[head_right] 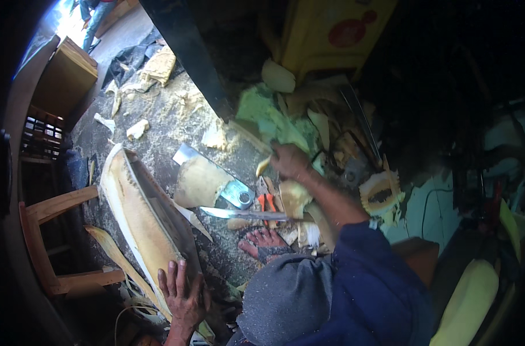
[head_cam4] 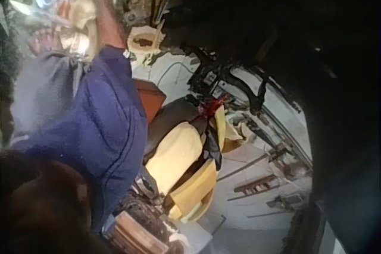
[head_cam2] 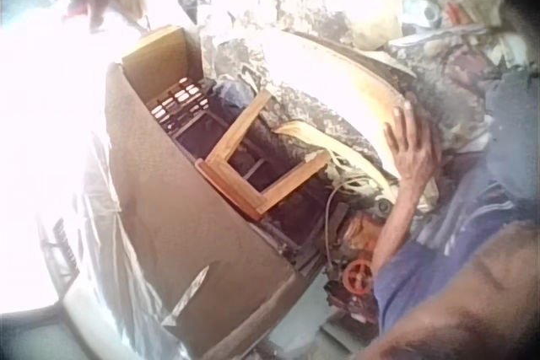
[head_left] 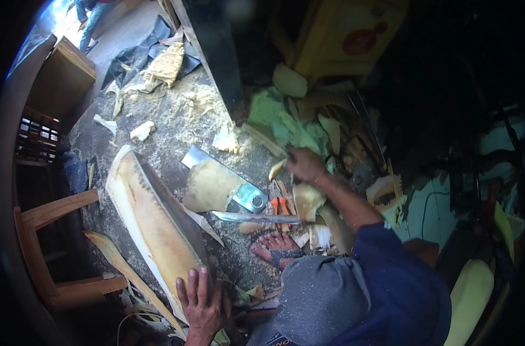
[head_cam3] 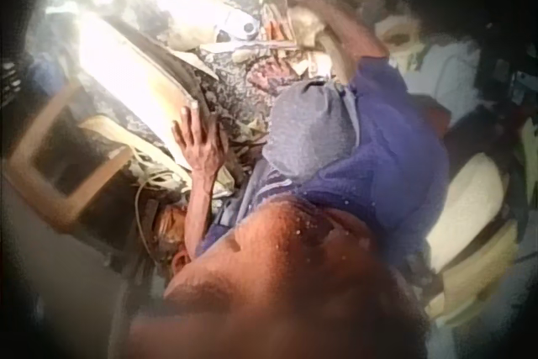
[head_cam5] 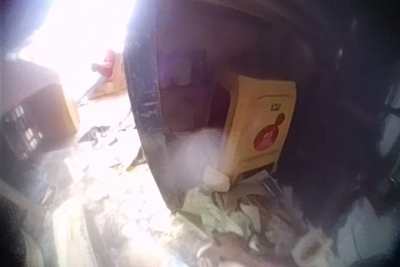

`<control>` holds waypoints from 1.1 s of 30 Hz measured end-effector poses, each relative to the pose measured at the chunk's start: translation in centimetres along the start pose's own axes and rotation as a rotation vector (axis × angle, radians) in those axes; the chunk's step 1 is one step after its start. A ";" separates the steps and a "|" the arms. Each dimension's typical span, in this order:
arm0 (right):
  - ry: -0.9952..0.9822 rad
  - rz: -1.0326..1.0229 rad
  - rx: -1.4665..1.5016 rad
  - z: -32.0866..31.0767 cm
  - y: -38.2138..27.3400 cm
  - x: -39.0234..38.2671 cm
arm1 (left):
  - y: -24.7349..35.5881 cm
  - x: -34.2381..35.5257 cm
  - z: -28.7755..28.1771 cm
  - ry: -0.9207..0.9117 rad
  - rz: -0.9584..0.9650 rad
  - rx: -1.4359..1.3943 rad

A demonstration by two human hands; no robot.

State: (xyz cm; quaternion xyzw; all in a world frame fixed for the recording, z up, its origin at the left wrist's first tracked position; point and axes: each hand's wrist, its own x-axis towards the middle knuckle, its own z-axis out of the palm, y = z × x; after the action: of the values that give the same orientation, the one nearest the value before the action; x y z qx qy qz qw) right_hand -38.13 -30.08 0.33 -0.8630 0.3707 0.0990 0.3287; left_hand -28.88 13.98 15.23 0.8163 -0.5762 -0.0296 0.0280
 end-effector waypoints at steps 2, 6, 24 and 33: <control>0.260 0.087 -0.185 -4.2 0.1 0.0 | -0.3 -0.3 0.2 0.011 0.001 0.025; 0.991 -0.062 -0.165 -15.5 1.1 -1.3 | -0.7 -0.9 0.4 0.028 -0.004 0.013; -0.149 0.619 -0.166 -6.8 17.1 -16.3 | -0.3 -0.1 -0.2 0.039 0.057 -0.030; 0.385 0.431 0.353 5.7 9.5 -2.2 | 0.0 0.2 -0.2 0.020 0.056 -0.022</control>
State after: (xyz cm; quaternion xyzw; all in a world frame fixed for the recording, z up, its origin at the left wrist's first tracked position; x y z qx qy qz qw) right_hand -46.00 -29.96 -7.81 -0.6974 0.6114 -0.0642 0.3684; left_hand -28.84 13.82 15.44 0.7998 -0.5981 -0.0272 0.0437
